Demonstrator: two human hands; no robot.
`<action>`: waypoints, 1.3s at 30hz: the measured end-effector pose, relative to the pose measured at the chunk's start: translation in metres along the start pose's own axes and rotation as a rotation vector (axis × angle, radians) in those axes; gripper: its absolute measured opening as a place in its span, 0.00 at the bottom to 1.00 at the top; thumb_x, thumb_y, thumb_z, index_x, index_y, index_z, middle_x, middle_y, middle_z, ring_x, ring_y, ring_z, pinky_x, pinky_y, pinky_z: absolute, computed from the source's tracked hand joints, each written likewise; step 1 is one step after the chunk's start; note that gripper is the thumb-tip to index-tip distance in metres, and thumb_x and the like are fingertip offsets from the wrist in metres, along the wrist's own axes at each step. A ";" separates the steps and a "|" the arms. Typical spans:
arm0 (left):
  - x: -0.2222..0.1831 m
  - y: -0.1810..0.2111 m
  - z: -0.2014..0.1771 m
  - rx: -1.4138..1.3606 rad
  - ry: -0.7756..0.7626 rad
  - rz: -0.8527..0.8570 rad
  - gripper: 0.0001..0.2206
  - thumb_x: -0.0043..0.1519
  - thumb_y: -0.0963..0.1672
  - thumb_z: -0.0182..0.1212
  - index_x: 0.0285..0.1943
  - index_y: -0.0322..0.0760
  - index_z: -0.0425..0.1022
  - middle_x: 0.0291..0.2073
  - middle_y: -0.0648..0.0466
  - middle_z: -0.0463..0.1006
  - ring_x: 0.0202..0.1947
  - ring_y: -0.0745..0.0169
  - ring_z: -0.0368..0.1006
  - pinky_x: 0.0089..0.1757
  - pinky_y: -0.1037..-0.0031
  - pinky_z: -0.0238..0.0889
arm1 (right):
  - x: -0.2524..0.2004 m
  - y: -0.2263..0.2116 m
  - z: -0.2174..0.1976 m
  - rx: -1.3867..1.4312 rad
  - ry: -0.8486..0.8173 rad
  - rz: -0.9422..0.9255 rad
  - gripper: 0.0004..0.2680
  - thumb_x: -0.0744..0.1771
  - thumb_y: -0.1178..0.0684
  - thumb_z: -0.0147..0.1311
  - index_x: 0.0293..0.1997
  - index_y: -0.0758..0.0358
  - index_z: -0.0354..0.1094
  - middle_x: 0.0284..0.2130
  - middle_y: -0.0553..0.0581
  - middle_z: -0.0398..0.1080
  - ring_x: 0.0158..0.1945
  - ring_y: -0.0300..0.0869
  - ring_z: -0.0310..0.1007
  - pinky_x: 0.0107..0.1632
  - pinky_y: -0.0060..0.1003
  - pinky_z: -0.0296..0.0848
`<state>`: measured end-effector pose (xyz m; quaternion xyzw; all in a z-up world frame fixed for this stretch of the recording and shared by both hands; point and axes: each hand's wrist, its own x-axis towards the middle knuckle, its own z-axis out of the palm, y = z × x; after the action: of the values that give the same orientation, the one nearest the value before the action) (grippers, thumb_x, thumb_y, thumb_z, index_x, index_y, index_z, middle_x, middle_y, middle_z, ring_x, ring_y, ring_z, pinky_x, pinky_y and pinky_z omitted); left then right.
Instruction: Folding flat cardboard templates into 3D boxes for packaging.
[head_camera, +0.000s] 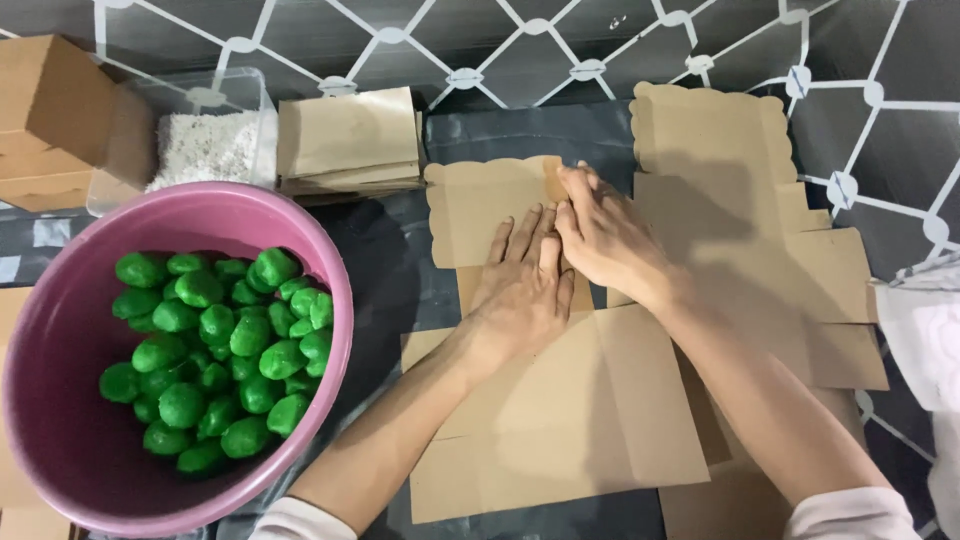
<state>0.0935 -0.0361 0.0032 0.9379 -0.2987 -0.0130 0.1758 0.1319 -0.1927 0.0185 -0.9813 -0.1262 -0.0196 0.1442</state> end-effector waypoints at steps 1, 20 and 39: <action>0.001 0.000 -0.001 -0.011 0.001 0.007 0.23 0.68 0.50 0.42 0.63 0.27 0.60 0.75 0.34 0.54 0.77 0.43 0.46 0.69 0.49 0.34 | 0.002 -0.001 -0.005 0.092 -0.010 -0.008 0.13 0.72 0.51 0.33 0.64 0.61 0.51 0.61 0.79 0.63 0.67 0.67 0.59 0.57 0.61 0.69; 0.000 0.002 -0.004 -0.001 -0.029 -0.004 0.25 0.68 0.51 0.41 0.65 0.24 0.57 0.76 0.35 0.53 0.77 0.44 0.45 0.69 0.48 0.34 | 0.008 0.003 0.003 -0.067 0.033 -0.052 0.16 0.71 0.47 0.32 0.65 0.61 0.54 0.63 0.78 0.60 0.63 0.71 0.64 0.64 0.59 0.63; -0.001 -0.001 -0.011 -0.021 -0.067 0.009 0.31 0.67 0.50 0.39 0.76 0.22 0.50 0.76 0.36 0.53 0.78 0.43 0.42 0.70 0.50 0.34 | -0.012 -0.025 -0.011 0.064 -0.195 0.038 0.20 0.72 0.45 0.26 0.70 0.61 0.57 0.68 0.70 0.57 0.71 0.61 0.56 0.70 0.57 0.56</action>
<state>0.0942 -0.0313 0.0132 0.9338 -0.3085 -0.0466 0.1754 0.1143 -0.1758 0.0346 -0.9757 -0.1215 0.0829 0.1627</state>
